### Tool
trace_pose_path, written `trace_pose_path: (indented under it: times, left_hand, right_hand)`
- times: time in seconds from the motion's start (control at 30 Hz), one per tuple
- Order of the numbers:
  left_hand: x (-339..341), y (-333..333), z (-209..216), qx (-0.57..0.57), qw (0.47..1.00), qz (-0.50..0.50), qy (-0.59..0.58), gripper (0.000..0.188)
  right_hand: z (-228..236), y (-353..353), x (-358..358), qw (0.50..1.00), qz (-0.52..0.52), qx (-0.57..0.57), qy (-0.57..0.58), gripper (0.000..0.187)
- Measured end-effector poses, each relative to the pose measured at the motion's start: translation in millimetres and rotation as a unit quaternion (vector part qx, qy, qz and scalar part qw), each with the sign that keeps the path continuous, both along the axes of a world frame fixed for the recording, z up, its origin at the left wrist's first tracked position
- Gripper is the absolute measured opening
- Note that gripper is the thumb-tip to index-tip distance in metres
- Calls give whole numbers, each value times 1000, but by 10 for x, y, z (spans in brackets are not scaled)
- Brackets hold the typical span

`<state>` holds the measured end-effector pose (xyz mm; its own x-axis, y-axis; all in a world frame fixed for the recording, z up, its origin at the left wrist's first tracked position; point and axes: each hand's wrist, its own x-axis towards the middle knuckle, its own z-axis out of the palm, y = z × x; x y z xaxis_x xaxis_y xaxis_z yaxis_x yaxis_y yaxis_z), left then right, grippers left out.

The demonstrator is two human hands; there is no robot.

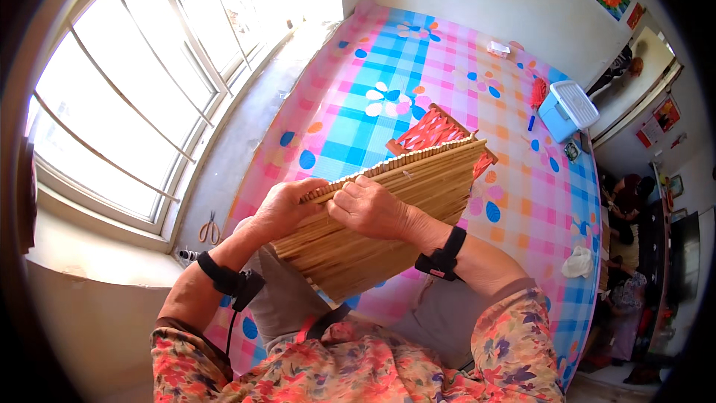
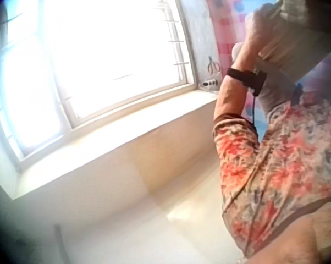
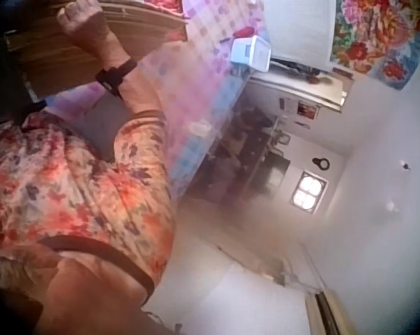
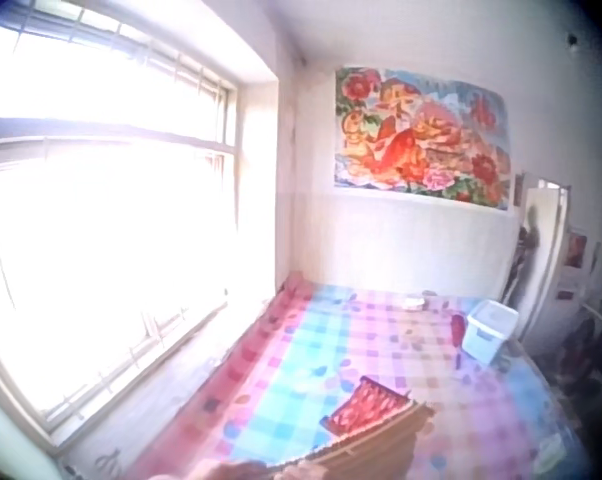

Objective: The person assembles a bamboo mat by threading a cord through the individual slats and trimming excess material with scissors.

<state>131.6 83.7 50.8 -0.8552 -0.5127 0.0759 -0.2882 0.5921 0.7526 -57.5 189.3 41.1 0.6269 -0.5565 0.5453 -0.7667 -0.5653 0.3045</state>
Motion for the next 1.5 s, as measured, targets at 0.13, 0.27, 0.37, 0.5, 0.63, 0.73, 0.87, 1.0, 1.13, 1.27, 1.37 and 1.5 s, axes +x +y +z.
trace_pose_path:
  times: [0.13, 0.27, 0.37, 0.5, 0.63, 0.73, 0.87, 1.0, 1.13, 1.27, 1.37, 1.5]
  left_hand:
    - [-12, -38, 52, 39, 999, 16, 1, 38]
    - [-63, -58, 46, 23, 1000, 11, -5, 40]
    - [-67, -63, 18, 60, 998, 15, 7, 41]
    - [-113, 25, 88, 69, 996, 52, -30, 42]
    - [-101, 165, 12, 52, 996, 68, -39, 41]
    - [-229, 294, 151, 39, 996, 71, -43, 40]
    - [-233, 279, -148, 22, 997, 72, -19, 40]
    - [-263, 392, -123, -44, 992, 93, -73, 42]
    - [-158, 378, -250, 3, 997, 74, -38, 42]
    - [-76, 395, -334, 23, 996, 80, -34, 41]
    - [-29, 432, -308, 40, 996, 75, -35, 42]
    - [58, 366, -291, 89, 994, 59, -19, 42]
  right_hand:
    - [19, -66, -24, 1000, 18, -18, 8, 11]
    - [115, -119, -77, 997, 58, -31, 35, 12]
    - [203, -70, -61, 994, 98, -27, 34, 13]
    - [464, 301, 181, 985, 167, -49, -8, 14]
    - [299, 335, -2, 817, 61, 136, -557, 6]
    - [181, 270, 32, 680, 112, 230, -687, 16]
    - [-46, 249, 187, 535, 84, 264, -798, 19]
    - [-305, 355, 327, 426, 44, 247, -870, 20]
    - [-353, 414, 512, 351, 74, 243, -901, 18]
    - [-398, 476, 562, 340, 59, 223, -911, 19]
    - [-421, 486, 549, 344, 97, 255, -898, 16]
    - [-472, 514, 439, 483, -19, 223, -846, 14]
